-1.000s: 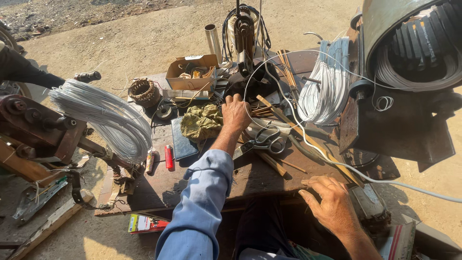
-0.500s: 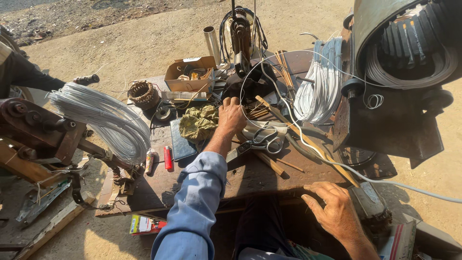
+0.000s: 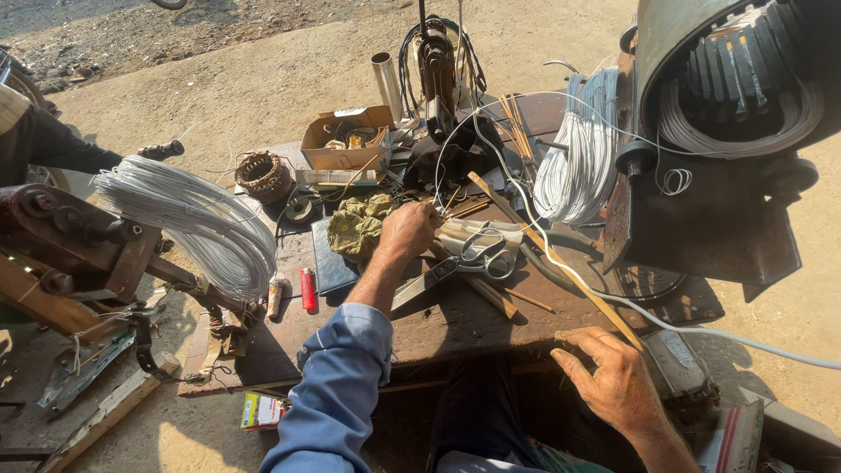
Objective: The person winds a length of thin wire around a cylindrical metal core mounted on a workbench. They use both hands to guide and pack the wire into tight, even layers, occasionally using pliers to adjust or secure the wire. The process is repeated with multiple lengths of wire.
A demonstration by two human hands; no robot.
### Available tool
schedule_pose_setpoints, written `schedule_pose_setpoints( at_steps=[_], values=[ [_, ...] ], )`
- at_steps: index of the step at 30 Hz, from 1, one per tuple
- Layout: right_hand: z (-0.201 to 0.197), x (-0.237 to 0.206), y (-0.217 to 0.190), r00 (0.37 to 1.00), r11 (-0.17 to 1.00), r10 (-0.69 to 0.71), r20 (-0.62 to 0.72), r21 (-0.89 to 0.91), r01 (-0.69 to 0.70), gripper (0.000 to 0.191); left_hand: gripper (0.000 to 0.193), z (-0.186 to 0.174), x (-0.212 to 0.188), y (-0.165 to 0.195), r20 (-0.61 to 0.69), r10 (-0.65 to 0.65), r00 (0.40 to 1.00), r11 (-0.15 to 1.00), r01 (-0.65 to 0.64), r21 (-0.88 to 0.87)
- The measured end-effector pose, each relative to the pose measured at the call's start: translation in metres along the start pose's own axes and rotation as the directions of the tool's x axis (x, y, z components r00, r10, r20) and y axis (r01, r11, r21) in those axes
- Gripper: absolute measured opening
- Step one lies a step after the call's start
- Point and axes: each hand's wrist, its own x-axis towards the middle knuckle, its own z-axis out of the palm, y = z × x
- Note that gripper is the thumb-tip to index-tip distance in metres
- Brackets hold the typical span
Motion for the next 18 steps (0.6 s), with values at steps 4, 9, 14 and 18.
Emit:
schedule_pose_setpoints(
  at_steps=[4, 9, 14, 18],
  values=[
    [-0.004, 0.009, -0.009, 0.999, 1.0, -0.023, -0.047, -0.007, 0.023, 0.03, 0.023, 0.002, -0.017, 0.0, -0.068, 0.047, 0.997, 0.987, -0.057, -0.148],
    [-0.007, 0.024, -0.027, 0.997, 0.998, -0.058, -0.048, 0.01, 0.059, 0.034, 0.017, -0.001, -0.031, 0.006, -0.143, 0.066, 0.988, 0.976, -0.094, -0.198],
    [-0.007, 0.031, -0.041, 0.998, 0.988, -0.001, -0.066, 0.157, 0.011, 0.041, 0.014, -0.016, -0.066, 0.028, -0.043, 0.249, 0.968, 0.854, -0.24, -0.462],
    [-0.01, 0.035, -0.041, 0.993, 0.944, 0.025, -0.112, 0.329, 0.013, 0.047, 0.011, -0.024, -0.109, 0.065, -0.131, 0.409, 0.903, 0.762, -0.417, -0.496]
  ],
)
